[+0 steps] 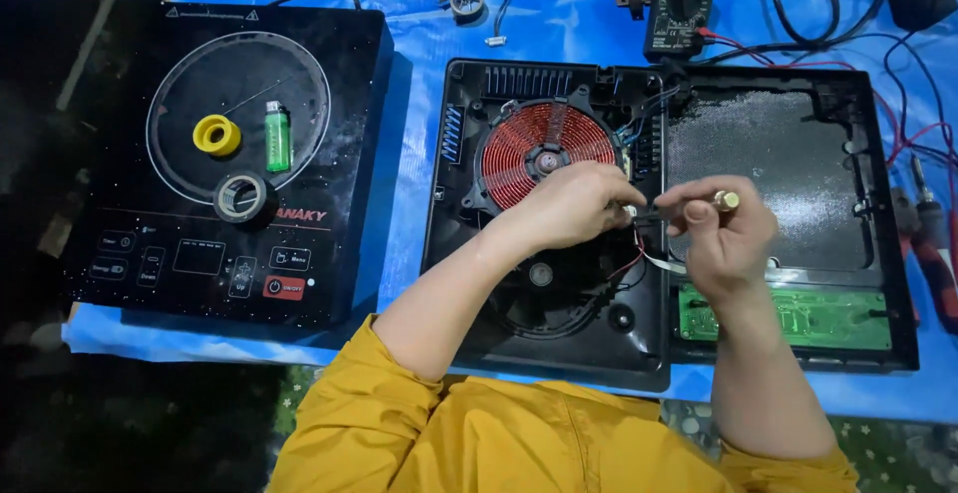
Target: Reassembling an induction cooktop by connecting internal wiring and securing the heating coil.
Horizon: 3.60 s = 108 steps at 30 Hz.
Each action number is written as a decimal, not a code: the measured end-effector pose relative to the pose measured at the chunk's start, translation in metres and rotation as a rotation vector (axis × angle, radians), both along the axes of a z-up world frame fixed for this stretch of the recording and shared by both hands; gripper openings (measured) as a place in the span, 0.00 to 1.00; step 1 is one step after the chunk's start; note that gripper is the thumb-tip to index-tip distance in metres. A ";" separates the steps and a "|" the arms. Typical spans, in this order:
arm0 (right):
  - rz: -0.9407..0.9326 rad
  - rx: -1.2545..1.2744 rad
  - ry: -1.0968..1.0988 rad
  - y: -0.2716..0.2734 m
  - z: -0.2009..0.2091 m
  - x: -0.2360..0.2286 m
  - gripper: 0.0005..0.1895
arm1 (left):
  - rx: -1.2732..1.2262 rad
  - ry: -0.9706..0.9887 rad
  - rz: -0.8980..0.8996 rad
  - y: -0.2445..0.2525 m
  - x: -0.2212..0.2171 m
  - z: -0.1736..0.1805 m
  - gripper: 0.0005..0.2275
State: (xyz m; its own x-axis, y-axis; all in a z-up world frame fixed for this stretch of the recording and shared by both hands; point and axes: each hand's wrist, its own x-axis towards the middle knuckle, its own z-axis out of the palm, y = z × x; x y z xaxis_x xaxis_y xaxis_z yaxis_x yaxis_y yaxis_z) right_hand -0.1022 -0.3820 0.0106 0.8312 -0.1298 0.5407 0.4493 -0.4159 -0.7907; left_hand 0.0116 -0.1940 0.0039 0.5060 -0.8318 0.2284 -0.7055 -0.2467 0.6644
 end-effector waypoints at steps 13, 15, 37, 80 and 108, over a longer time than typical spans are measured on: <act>-0.058 -0.143 0.032 0.008 0.020 0.009 0.14 | -0.311 0.120 -0.112 -0.015 -0.002 -0.043 0.07; -0.055 -0.176 0.034 0.008 0.024 0.011 0.12 | -0.338 0.118 -0.094 -0.019 0.000 -0.050 0.04; 0.342 -1.162 0.760 0.017 0.158 0.044 0.20 | -0.197 0.175 0.063 -0.025 -0.012 -0.015 0.11; 0.300 -1.420 0.817 0.014 0.155 0.043 0.14 | -0.087 0.146 -0.014 -0.013 -0.010 -0.007 0.08; 0.205 -1.514 0.682 -0.024 0.116 0.036 0.10 | 0.255 -0.046 0.016 -0.012 -0.009 -0.015 0.09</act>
